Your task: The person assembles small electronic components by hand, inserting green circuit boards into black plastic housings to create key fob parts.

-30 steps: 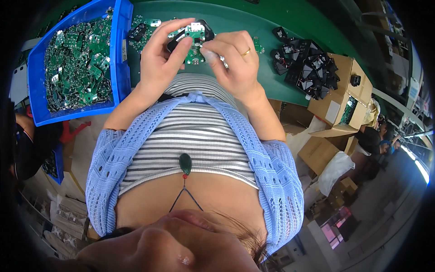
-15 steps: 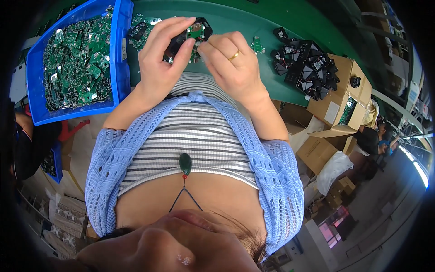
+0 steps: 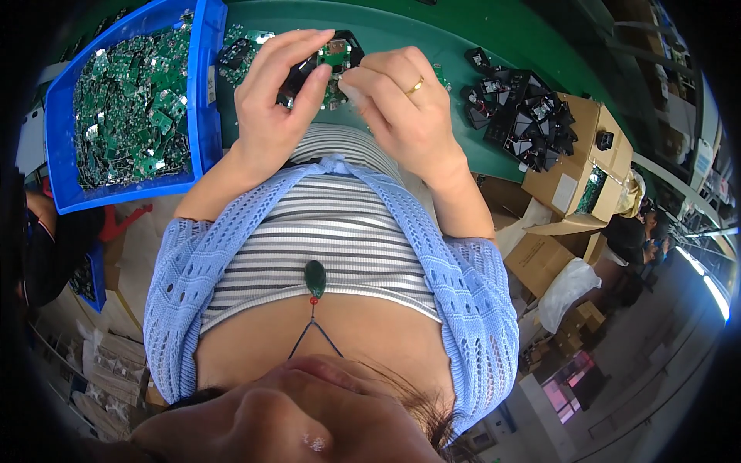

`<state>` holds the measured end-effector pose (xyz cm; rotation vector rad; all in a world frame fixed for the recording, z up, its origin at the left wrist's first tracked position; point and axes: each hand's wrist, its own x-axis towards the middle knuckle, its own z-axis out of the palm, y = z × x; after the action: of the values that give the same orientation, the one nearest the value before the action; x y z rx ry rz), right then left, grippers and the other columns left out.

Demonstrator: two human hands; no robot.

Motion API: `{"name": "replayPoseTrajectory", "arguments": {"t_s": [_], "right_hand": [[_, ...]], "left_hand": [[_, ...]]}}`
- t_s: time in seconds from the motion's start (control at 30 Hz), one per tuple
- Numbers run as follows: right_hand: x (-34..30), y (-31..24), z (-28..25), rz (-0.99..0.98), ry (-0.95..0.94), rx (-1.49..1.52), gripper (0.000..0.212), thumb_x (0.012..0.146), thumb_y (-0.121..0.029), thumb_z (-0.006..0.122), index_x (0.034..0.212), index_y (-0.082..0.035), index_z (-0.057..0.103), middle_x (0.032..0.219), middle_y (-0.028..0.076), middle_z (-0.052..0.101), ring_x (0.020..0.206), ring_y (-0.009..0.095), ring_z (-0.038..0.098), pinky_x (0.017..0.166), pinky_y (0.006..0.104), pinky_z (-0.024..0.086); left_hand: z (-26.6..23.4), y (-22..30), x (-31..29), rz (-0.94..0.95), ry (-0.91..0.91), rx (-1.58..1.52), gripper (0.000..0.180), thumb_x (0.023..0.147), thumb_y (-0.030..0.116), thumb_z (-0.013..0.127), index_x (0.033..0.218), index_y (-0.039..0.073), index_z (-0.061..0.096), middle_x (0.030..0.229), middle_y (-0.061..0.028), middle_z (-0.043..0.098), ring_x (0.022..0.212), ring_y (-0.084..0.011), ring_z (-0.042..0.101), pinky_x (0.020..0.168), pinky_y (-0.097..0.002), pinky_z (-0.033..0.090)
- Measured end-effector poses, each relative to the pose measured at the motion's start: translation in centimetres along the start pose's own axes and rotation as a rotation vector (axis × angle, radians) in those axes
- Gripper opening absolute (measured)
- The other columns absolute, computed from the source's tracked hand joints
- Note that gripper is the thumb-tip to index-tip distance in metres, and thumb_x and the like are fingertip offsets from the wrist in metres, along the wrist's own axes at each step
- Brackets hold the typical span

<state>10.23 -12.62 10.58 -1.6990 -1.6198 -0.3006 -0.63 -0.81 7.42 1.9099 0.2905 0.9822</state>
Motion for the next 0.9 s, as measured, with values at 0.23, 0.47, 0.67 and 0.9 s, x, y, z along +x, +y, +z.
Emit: {"name": "replayPoseTrajectory", "arguments": {"t_s": [0.23,0.47,0.67,0.9], "right_hand": [[-0.2,0.4,0.4,-0.001,-0.026,0.017,0.022,0.061,0.002,0.067,0.081,-0.002,0.060,0.080,0.007,0.056,0.070,0.022,0.053,0.056,0.0304,0.045],[-0.3,0.2,0.6,-0.053,-0.049,-0.097,0.029,0.055,0.003,0.065,0.083,-0.002,0.058,0.083,0.007,0.056,0.070,0.023,0.053,0.056,0.0300,0.047],[-0.9,0.8,1.5,0.064,0.000,0.035,0.030,0.061,0.000,0.067,0.090,-0.003,0.059,0.086,0.008,0.055,0.074,0.021,0.054,0.053,0.0272,0.047],[-2.3,-0.9,2.4,0.839,0.032,0.923,0.059,0.082,-0.022,0.064,0.128,-0.005,0.031,0.099,0.007,0.047,0.074,0.009,0.053,0.047,0.0174,0.040]], "left_hand": [[0.2,-0.3,0.1,0.002,0.019,0.024,0.029,0.074,0.005,0.064,0.102,0.009,0.061,0.098,-0.0051,0.058,0.062,-0.0146,0.060,0.048,-0.0240,0.048],[0.4,-0.3,0.1,0.049,0.021,0.064,0.029,0.073,0.005,0.065,0.102,0.008,0.060,0.098,-0.0049,0.058,0.066,-0.0163,0.061,0.050,-0.0252,0.050],[0.7,-1.1,-0.1,0.052,0.058,0.005,0.029,0.074,0.004,0.064,0.102,0.007,0.060,0.097,-0.0069,0.059,0.071,-0.0179,0.062,0.056,-0.0251,0.050],[0.6,-0.8,0.0,0.026,0.048,-0.052,0.027,0.075,0.004,0.062,0.102,0.006,0.060,0.098,-0.0089,0.059,0.076,-0.0192,0.062,0.059,-0.0256,0.050]]}}
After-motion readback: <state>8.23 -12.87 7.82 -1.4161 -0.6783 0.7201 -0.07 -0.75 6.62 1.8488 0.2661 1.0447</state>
